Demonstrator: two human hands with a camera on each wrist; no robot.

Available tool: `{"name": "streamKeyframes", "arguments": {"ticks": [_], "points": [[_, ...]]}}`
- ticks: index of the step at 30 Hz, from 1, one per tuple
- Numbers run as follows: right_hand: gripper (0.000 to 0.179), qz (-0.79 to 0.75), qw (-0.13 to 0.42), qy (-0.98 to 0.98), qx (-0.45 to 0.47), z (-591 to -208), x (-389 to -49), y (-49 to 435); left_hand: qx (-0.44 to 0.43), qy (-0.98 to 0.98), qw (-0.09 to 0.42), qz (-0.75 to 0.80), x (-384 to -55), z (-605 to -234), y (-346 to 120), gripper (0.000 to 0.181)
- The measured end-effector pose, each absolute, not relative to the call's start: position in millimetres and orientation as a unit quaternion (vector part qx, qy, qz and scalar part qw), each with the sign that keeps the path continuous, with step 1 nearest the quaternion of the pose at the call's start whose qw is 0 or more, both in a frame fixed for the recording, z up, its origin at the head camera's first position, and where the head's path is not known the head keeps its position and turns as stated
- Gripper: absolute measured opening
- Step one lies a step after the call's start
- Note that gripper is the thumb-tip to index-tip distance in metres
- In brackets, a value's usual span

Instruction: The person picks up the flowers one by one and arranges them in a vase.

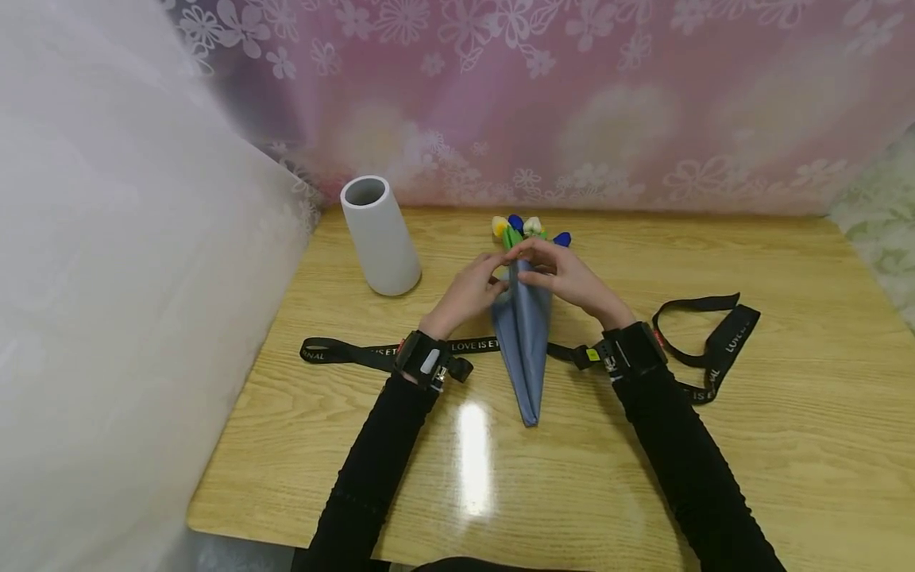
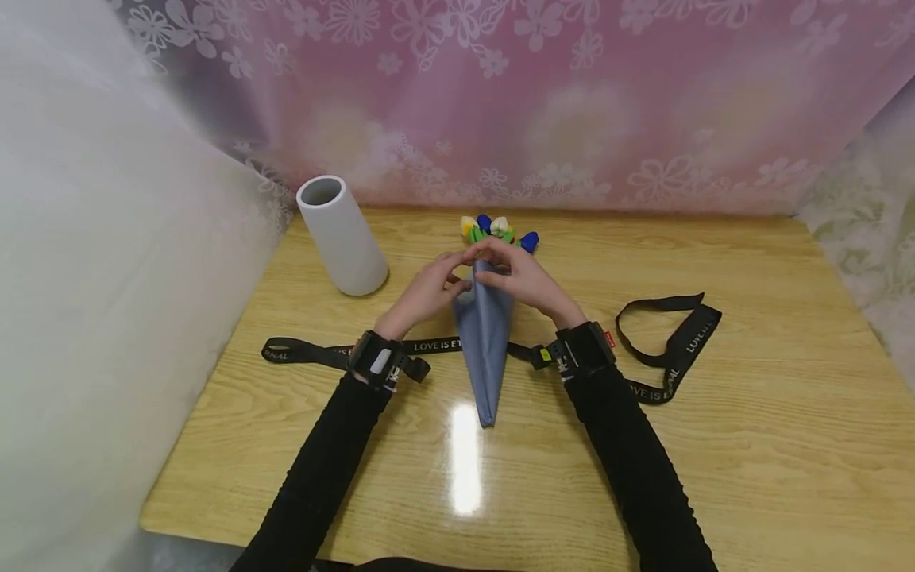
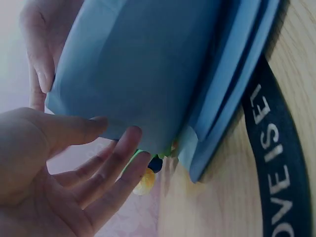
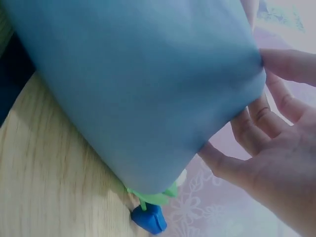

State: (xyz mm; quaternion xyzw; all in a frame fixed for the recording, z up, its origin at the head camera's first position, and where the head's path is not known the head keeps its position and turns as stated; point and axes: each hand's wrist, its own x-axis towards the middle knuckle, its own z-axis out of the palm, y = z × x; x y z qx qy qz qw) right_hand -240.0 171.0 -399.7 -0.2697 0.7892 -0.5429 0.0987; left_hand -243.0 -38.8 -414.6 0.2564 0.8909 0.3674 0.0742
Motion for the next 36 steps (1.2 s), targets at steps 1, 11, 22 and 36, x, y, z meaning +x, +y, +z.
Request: {"name": "streamKeyframes", "arguments": {"ticks": [1, 11, 22, 36], "points": [[0.034, -0.537, 0.099, 0.794, -0.268, -399.6, -240.3, 171.3, 0.251, 0.89, 0.073, 0.374, -243.6, -414.8, -39.2, 0.044], [0.033, -0.321, 0.127, 0.913, -0.216, -406.2, -247.6, 203.2, 0.225, 0.9, 0.063, 0.369, -250.4, -423.6, -47.8, 0.018], [0.022, -0.369, 0.073, 0.9, -0.222, -385.4, -239.9, 212.6, 0.219, 0.931, 0.026, 0.292, -253.9, -426.1, -52.7, 0.016], [0.032, -0.374, -0.004, 0.898, -0.229, -365.4, -229.1, 194.0, 0.31, 0.861, -0.048, 0.399, -235.2, -393.7, -28.3, 0.027]]}}
